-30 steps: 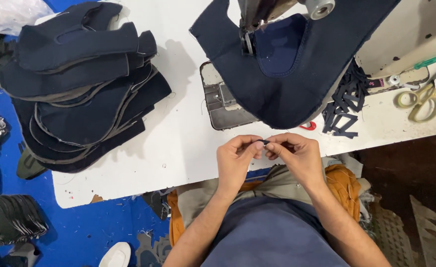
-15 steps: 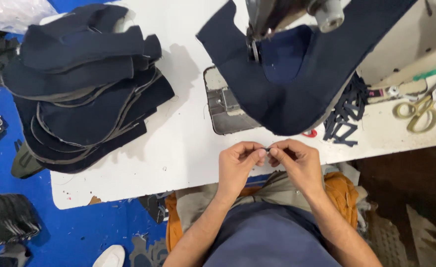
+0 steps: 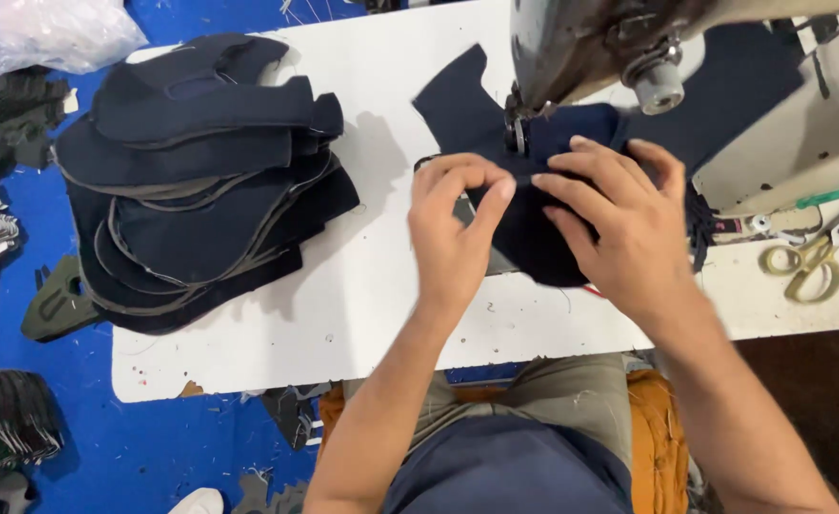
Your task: The person sews dark blue glove pieces using a sewing machine, repeatedly picking up fabric from a pile, aligning it under the needle, and guiding it through the machine. They also handle small fabric scraps and trim threads during the process.
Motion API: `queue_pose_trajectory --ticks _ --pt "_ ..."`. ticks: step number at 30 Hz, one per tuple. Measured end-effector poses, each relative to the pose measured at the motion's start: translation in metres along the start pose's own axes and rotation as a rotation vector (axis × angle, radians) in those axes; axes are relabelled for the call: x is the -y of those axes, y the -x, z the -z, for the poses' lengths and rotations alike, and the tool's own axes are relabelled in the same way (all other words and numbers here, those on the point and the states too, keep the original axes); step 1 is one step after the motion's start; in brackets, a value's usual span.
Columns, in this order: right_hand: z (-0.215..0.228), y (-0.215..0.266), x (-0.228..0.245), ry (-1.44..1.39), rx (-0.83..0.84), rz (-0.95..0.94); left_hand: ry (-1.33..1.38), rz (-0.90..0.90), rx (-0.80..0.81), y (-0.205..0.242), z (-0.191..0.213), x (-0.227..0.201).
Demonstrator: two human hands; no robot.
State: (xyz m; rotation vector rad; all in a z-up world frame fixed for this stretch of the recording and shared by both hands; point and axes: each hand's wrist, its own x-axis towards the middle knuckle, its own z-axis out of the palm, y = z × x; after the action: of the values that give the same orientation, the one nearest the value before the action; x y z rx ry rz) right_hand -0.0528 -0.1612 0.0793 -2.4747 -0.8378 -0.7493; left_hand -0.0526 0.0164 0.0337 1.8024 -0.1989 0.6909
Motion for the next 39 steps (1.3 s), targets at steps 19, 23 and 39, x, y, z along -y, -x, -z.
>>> queue_pose_trajectory --ticks 19,23,39 --pt "-0.032 0.017 -0.027 0.060 0.014 0.018 0.160 0.316 -0.046 -0.005 -0.032 0.028" --pt "-0.027 0.014 -0.026 0.134 0.083 0.073 -0.177 -0.031 -0.184 -0.010 -0.030 0.012" --pt "-0.016 -0.003 -0.029 0.131 0.125 0.054 0.800 0.524 -0.027 -0.022 -0.039 0.050"
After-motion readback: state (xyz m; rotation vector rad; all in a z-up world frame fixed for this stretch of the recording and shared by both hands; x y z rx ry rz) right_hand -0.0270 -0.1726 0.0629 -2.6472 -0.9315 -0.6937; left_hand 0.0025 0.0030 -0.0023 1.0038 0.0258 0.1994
